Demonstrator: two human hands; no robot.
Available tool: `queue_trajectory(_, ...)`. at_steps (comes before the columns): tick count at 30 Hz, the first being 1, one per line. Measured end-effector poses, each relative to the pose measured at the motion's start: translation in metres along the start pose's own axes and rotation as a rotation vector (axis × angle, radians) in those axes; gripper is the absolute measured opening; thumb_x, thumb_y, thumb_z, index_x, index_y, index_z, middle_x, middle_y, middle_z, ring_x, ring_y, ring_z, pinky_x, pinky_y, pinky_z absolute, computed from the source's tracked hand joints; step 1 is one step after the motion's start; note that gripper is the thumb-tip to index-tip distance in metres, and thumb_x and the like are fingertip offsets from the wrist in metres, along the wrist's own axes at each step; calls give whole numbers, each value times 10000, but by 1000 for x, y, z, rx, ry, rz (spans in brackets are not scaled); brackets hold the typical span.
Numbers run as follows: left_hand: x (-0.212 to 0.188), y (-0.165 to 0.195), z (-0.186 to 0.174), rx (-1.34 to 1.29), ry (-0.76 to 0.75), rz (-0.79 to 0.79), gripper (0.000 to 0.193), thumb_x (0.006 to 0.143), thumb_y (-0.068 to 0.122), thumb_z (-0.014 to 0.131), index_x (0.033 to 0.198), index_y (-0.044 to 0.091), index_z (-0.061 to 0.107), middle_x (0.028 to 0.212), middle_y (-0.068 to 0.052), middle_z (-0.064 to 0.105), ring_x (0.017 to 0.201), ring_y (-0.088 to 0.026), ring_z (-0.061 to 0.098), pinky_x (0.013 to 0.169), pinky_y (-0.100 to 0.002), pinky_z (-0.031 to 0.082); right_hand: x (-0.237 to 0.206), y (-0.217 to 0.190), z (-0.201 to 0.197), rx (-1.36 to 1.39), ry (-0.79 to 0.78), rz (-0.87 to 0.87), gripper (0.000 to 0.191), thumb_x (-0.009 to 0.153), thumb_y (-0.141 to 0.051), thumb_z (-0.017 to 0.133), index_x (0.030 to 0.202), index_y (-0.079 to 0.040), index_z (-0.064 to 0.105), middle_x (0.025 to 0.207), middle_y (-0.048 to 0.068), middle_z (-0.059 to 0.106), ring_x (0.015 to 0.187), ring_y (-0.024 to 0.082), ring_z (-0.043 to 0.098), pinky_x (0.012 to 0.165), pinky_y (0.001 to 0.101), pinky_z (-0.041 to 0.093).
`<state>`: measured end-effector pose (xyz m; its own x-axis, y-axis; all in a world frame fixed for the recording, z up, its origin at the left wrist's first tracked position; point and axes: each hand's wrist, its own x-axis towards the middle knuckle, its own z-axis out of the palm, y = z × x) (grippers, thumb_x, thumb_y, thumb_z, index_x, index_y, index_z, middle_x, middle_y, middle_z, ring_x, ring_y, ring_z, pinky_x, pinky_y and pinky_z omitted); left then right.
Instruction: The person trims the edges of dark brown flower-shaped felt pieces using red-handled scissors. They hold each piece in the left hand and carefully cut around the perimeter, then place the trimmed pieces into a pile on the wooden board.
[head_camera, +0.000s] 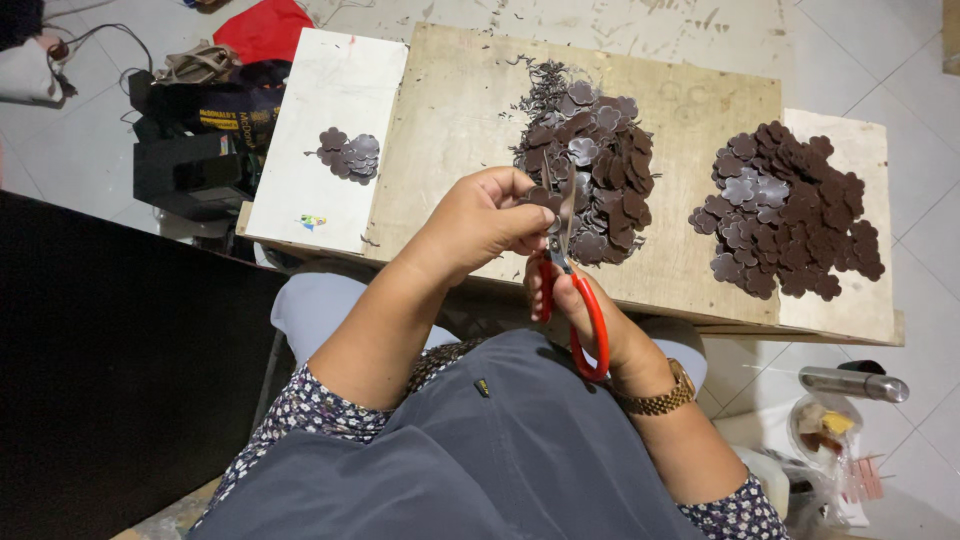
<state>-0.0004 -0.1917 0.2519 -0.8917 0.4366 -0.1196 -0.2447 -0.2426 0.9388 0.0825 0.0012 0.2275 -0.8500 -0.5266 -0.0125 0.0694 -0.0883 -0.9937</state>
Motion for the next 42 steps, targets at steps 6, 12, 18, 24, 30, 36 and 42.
queue_trajectory(6, 0, -1, 3, -70, -36, 0, 102, 883, 91, 745, 912, 37, 663, 804, -21, 693, 668, -73, 611, 607, -235, 495, -1, 2, 2, 55, 34, -25, 660, 1007, -697, 471, 1096, -45, 532, 940, 11, 486, 872, 127, 471, 818, 296, 459)
queue_trajectory(12, 1, -5, 4, 4, -29, -33, 115, 872, 128, 774, 898, 61, 685, 787, -12, 699, 689, -68, 606, 607, -216, 451, 1, 7, 2, 34, 85, -85, 623, 1041, -662, 427, 1112, -49, 511, 932, 9, 479, 851, 122, 475, 784, 285, 467)
queue_trajectory(18, 6, -15, 5, -66, -30, 18, 115, 873, 117, 791, 893, 53, 697, 825, -29, 723, 732, -84, 637, 660, -233, 499, 4, 10, 5, 29, 180, -85, 567, 1040, -605, 431, 1140, -51, 497, 906, 17, 473, 803, 123, 477, 726, 277, 456)
queue_trajectory(24, 11, -22, 6, -112, -28, 40, 118, 871, 112, 797, 890, 60, 693, 846, -31, 729, 783, -108, 669, 729, -250, 543, 4, 14, 3, 87, 203, -31, 507, 1059, -578, 447, 1042, -73, 484, 869, 0, 437, 756, 101, 426, 675, 253, 413)
queue_trajectory(30, 9, -15, 5, -58, -5, -16, 116, 875, 139, 787, 931, 90, 699, 857, -10, 725, 779, -82, 657, 673, -234, 503, 2, 21, -4, 170, 203, 44, 480, 1050, -566, 458, 1010, -89, 490, 844, -21, 431, 727, 84, 410, 646, 236, 388)
queue_trajectory(36, 7, -7, 3, -43, 33, -45, 113, 924, 184, 704, 983, 88, 712, 868, 4, 720, 757, -64, 645, 638, -225, 498, 3, 25, -11, 296, 182, 100, 452, 1100, -524, 435, 987, -92, 499, 820, -24, 422, 701, 82, 389, 634, 236, 372)
queue_trajectory(42, 6, -5, -2, 19, -13, -10, 168, 976, 196, 609, 944, 52, 690, 802, -6, 659, 694, -75, 598, 613, -240, 477, -1, 12, -6, 90, 60, 94, 506, 1056, -568, 402, 1044, -82, 545, 870, -9, 505, 791, 109, 495, 751, 272, 469)
